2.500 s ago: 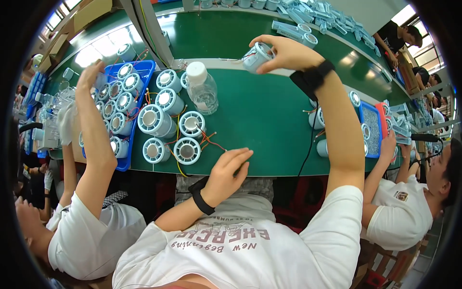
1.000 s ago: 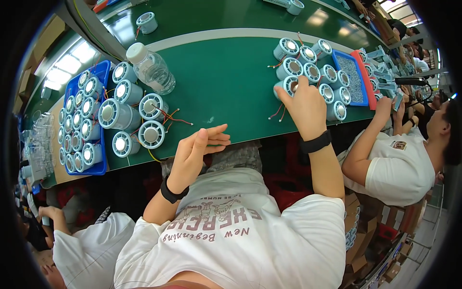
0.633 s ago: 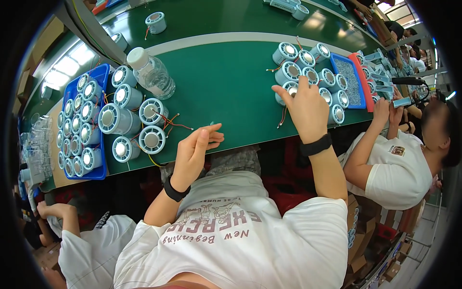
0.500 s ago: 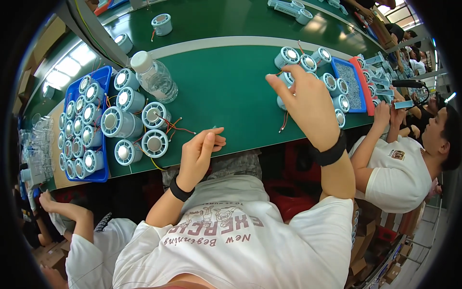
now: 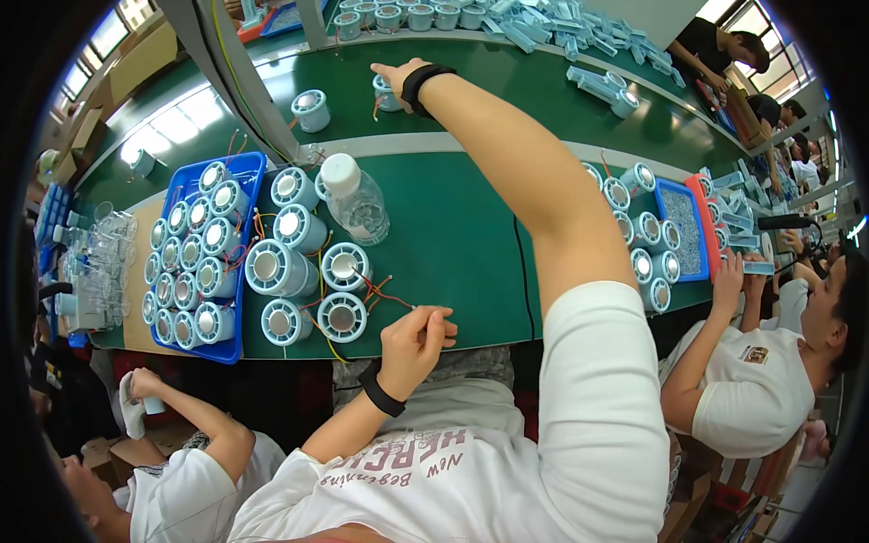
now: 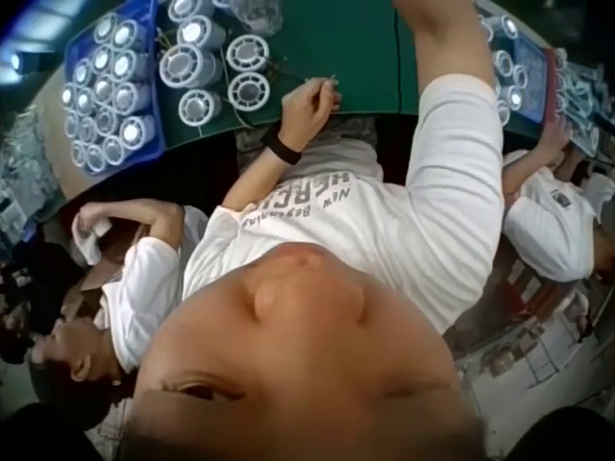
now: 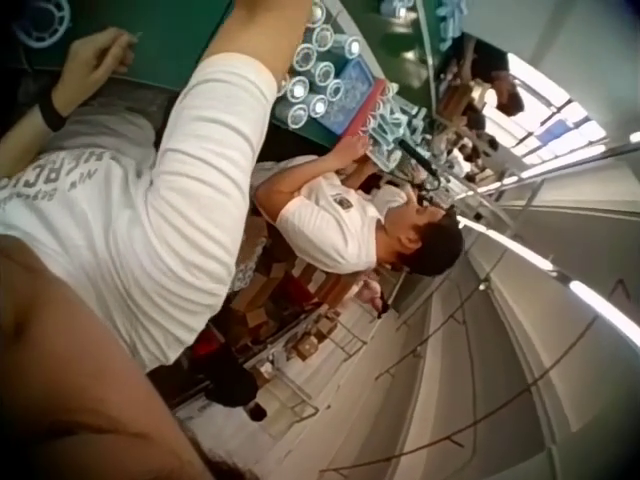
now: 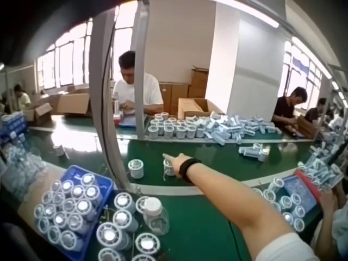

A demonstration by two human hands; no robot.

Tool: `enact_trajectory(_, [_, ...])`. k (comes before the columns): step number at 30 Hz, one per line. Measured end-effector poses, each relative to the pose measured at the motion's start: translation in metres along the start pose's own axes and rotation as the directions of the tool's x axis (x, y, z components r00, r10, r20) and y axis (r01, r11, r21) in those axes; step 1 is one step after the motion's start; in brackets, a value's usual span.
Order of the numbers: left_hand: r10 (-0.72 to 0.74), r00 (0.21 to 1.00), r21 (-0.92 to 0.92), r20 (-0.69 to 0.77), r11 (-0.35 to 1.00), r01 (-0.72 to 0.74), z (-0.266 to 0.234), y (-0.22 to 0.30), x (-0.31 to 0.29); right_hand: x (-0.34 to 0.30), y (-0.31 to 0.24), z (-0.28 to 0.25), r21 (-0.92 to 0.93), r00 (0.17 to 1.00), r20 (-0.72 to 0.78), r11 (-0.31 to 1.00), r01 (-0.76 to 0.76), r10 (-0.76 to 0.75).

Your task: The person picks up a motor, wipes its exterior with a cloth, and places it on the table. They repeat this process for several more motors, cleaning each one before setting it down.

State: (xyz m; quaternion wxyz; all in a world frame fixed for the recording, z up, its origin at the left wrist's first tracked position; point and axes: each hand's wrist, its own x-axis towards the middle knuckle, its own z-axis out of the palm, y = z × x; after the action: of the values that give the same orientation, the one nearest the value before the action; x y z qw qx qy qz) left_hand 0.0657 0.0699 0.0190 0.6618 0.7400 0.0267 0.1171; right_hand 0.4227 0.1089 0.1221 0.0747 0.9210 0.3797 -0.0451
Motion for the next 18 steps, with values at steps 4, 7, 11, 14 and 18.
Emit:
enact_trajectory(4, [0.021, 1.000, -0.015, 0.015, 1.000, -0.021, 0.003, -0.003, -0.001, 0.038, 0.030, 0.036, 0.204, 0.994, -0.083, 0.975, 0.084, -0.068])
enact_trajectory(7, [0.014, 1.000, -0.008, 0.016, 1.000, -0.014, -0.001, -0.006, -0.004, 0.018, 0.035, 0.026, 0.131, 0.987, -0.057, 0.979, 0.154, -0.147])
enact_trajectory(11, [0.029, 0.996, -0.020, 0.086, 0.999, -0.027, -0.004, -0.006, -0.005, -0.078, 0.043, -0.022, 0.372, 0.956, -0.127, 0.880, 0.294, -0.265])
enact_trajectory(14, [0.022, 0.983, -0.063, 0.180, 0.998, -0.011, -0.008, -0.003, -0.004, -0.158, 0.031, -0.045, 0.478, 0.942, -0.155, 0.811, 0.336, -0.299])
enact_trajectory(18, [0.132, 0.990, -0.067, -0.049, 0.989, -0.135, -0.003, 0.037, -0.005, -0.243, 0.013, -0.062, 0.623, 0.961, -0.023, 0.748, 0.229, -0.276])
